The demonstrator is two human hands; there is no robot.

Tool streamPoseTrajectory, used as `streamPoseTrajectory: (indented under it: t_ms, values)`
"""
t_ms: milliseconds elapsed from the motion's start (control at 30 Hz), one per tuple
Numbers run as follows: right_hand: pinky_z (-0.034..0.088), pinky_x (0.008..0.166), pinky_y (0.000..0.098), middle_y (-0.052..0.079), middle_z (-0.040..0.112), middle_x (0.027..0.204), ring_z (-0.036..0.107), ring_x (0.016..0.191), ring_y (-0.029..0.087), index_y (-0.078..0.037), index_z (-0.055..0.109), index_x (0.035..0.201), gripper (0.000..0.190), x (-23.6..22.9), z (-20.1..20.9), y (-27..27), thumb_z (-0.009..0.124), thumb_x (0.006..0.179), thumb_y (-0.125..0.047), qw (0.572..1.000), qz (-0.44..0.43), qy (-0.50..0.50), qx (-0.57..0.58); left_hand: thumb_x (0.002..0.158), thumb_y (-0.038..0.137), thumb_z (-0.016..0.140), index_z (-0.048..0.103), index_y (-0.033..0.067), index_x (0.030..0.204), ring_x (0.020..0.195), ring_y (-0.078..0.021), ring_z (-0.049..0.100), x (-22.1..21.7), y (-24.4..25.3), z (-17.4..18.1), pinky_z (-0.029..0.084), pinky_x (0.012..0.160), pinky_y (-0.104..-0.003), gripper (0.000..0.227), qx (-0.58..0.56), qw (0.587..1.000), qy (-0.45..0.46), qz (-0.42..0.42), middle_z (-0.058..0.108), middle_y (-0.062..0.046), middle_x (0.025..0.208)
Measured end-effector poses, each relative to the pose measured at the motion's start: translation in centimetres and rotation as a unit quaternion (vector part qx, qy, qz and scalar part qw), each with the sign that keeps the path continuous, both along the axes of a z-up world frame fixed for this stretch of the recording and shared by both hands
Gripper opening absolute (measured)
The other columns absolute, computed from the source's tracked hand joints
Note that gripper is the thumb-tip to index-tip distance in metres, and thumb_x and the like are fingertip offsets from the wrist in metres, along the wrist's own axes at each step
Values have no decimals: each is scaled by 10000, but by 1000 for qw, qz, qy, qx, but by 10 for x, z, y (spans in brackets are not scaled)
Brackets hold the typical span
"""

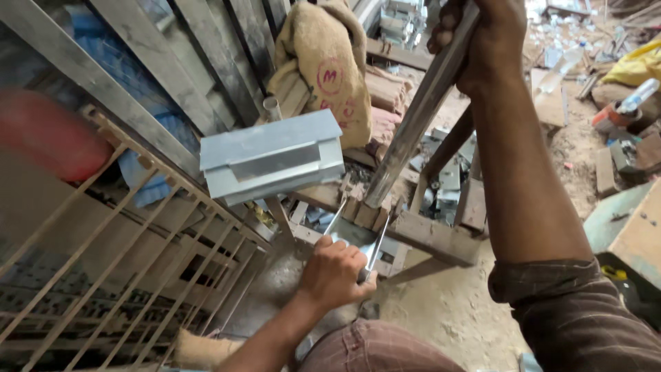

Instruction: The person uses a manual press brake to bend flat metal sheets into U-shaped channels. They repeatedly place a sheet into the machine, pull down a lever to bend the metal, and then remove the finished piece to stack it on a nearby rack.

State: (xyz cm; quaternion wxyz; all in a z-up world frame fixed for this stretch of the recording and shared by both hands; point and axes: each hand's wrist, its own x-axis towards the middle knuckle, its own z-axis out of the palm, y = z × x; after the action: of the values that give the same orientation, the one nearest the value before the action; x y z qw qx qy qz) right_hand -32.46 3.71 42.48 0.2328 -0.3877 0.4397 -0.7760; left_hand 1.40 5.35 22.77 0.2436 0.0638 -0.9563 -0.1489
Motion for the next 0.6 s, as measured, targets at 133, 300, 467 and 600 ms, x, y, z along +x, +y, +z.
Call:
streamPoseTrajectory:
  t_ms: [133, 300, 467, 600]
  values:
    - [565, 640, 377, 54, 607, 760, 620, 638, 176, -77, 618, 977, 247, -20, -5, -10, 691, 1049, -303, 999, 22, -30, 0, 772, 384, 752, 636, 111, 620, 673, -250, 626, -8, 1, 8, 451, 802, -419, 333, 0, 1000, 18, 17, 643, -71, 661]
    - [560, 647, 358, 31, 609, 763, 617, 648, 154, -101, 609, 979, 251, -47, -9, -21, 697, 1061, -321, 999, 25, -30, -4, 783, 371, 726, 622, 115, 578, 593, -251, 604, -22, -4, 21, 472, 789, -422, 344, 15, 999, 35, 36, 607, -75, 587]
    - [569, 644, 352, 25, 617, 763, 627, 647, 146, -93, 620, 973, 263, -57, -13, -27, 697, 1058, -329, 999, 24, -38, 2, 760, 380, 683, 607, 117, 524, 419, -246, 520, -37, -7, 25, 483, 650, -443, 361, 44, 998, 7, 44, 569, -82, 490]
    - [559, 612, 323, 20, 623, 758, 625, 626, 134, -96, 623, 965, 249, -58, -12, -28, 677, 1063, -318, 999, 12, -29, 9, 837, 360, 616, 605, 139, 521, 384, -226, 501, -36, -4, 17, 477, 584, -427, 386, 84, 979, -178, 49, 576, -48, 457]
